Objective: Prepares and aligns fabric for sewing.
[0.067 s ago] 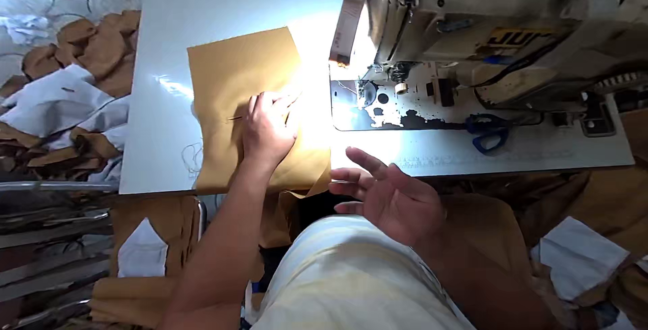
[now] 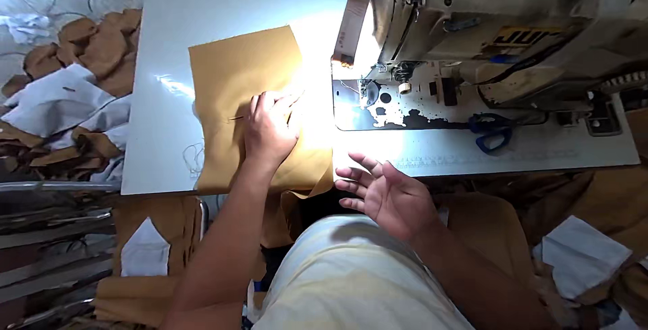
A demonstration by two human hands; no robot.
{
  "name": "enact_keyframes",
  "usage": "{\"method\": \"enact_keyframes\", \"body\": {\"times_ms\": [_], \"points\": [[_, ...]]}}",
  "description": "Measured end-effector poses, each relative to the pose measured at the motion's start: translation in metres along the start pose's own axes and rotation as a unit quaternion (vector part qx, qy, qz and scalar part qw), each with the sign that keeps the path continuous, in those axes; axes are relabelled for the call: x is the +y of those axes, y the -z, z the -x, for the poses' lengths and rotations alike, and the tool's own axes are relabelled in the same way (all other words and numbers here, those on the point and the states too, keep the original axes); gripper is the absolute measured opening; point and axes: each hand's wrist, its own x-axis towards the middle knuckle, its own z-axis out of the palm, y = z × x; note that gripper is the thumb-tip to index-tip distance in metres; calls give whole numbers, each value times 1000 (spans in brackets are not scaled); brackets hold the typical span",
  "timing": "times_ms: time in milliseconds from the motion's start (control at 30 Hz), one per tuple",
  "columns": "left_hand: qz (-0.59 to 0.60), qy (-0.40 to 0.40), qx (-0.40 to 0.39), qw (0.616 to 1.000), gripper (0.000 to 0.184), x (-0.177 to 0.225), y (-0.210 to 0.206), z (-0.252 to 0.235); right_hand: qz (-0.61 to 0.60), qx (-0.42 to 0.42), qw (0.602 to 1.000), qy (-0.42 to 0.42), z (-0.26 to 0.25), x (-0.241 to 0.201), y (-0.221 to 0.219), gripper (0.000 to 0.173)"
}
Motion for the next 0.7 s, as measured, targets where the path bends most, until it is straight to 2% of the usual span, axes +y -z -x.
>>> {"method": "enact_keyframes", "body": {"times_ms": [67,200,267,300,333,367,400,433,467,500,567,600,700], "points": [[-6,-2,1,1000,40,0,-1,0,-18,31,999,-2,-3,4,6,57],[-25,2,-22,999,41,1,1,2,12,33,999,13,-11,1,7,60],[-42,2,-32,999,42,4,3,1,146,57,986,47,-18,-1,2,58],[-47,-2,-33,998,42,6,3,1,286,71,952,82,-22,-1,-2,55],[-49,-9,-33,998,42,7,3,1,463,79,875,117,-27,-1,-7,51],[-49,-14,-34,998,43,8,3,1,644,78,744,156,-34,0,-12,49],[-49,-18,-34,998,42,8,3,1,781,67,588,202,-44,4,-16,52],[-48,-18,-37,998,42,7,2,1,857,50,462,221,-55,7,-17,56],[-45,-17,-40,998,42,6,2,0,897,28,388,211,-65,11,-18,59],[-42,-16,-43,998,41,6,2,0,918,2,350,187,-72,15,-17,59],[-31,-15,-41,999,39,6,4,-1,934,-49,311,167,-75,21,-12,53],[-26,-14,-43,999,38,6,4,-1,936,-69,304,165,-72,22,-10,52],[-24,-16,-41,999,35,5,2,-1,932,-102,315,147,-58,18,-8,53]]}}
